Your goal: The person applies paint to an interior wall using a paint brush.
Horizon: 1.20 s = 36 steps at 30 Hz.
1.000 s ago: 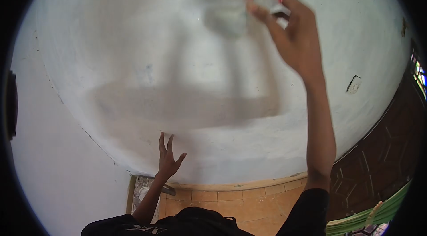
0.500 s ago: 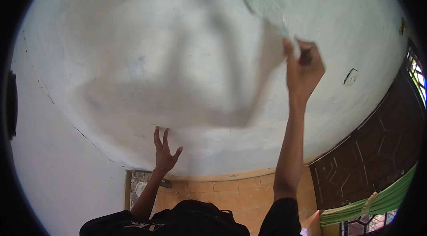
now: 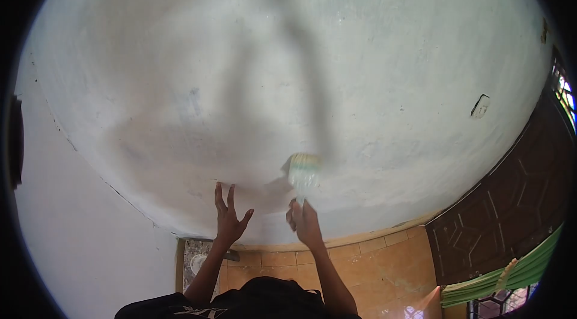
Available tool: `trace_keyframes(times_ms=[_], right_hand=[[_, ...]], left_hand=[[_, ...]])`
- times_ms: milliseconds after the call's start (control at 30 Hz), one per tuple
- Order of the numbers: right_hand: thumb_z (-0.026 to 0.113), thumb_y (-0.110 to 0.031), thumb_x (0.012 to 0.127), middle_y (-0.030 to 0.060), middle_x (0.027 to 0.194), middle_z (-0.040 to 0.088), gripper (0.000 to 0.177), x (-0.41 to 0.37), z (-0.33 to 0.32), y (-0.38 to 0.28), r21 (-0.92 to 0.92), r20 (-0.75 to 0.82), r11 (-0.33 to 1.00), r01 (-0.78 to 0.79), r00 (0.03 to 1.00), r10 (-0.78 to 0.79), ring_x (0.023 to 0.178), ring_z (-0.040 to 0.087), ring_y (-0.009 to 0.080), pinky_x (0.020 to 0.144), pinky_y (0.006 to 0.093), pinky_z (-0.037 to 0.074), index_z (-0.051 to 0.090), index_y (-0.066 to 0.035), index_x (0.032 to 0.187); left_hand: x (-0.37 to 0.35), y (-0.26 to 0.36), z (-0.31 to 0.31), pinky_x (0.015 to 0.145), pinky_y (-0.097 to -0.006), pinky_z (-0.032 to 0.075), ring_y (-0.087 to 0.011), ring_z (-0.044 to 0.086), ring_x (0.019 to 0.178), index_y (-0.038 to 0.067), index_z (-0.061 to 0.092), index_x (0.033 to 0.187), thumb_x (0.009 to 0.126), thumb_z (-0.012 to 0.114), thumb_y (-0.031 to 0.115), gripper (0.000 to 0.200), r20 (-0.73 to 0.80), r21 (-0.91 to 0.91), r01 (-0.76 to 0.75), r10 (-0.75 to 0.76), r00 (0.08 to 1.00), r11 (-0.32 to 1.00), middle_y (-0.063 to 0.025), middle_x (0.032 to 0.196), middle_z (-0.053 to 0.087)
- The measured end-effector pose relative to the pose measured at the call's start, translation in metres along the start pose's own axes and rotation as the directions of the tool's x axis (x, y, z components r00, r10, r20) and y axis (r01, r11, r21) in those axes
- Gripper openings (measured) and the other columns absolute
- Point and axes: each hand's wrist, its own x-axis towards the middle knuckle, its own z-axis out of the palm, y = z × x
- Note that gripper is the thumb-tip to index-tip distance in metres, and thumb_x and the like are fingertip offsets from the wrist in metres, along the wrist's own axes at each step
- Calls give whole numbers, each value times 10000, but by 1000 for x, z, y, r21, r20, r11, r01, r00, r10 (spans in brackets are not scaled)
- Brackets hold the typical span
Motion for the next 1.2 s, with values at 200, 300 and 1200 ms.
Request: trace_keyframes(times_ms=[200,300,1200], right_hand=[[405,-329,1066,-36,607,366,303,-66,15,9,287,129,843,-455,890,437,483,324,55,449,210,293,504,-43,1078],[468,-341,1043,-29,678,397,327,-53,-7,-3,364,232,698,-616,786,573,530,350,54,456,205,293,495,-35,1153],[488,-361,1040,-74,706,391,341,59,3,-321,53,143,982,181,972,-187,548,314,21,447,143,311,535,-37,1135]], left_hand=[[1,-3,-2,1153,-567,237,-477,106,1457,101,245,1539,849,748,324,883,21,14,-1,1,1000,1000,-267,1584,46],[2,-5,-2,1148,-572,240,-486,84,1459,78,242,1532,855,744,282,866,23,3,-13,13,1000,1000,-272,1586,25],[-2,6,-6,1160,-562,231,-476,81,1464,78,211,1543,846,751,313,913,-36,-83,-31,28,999,996,-264,1584,26]])
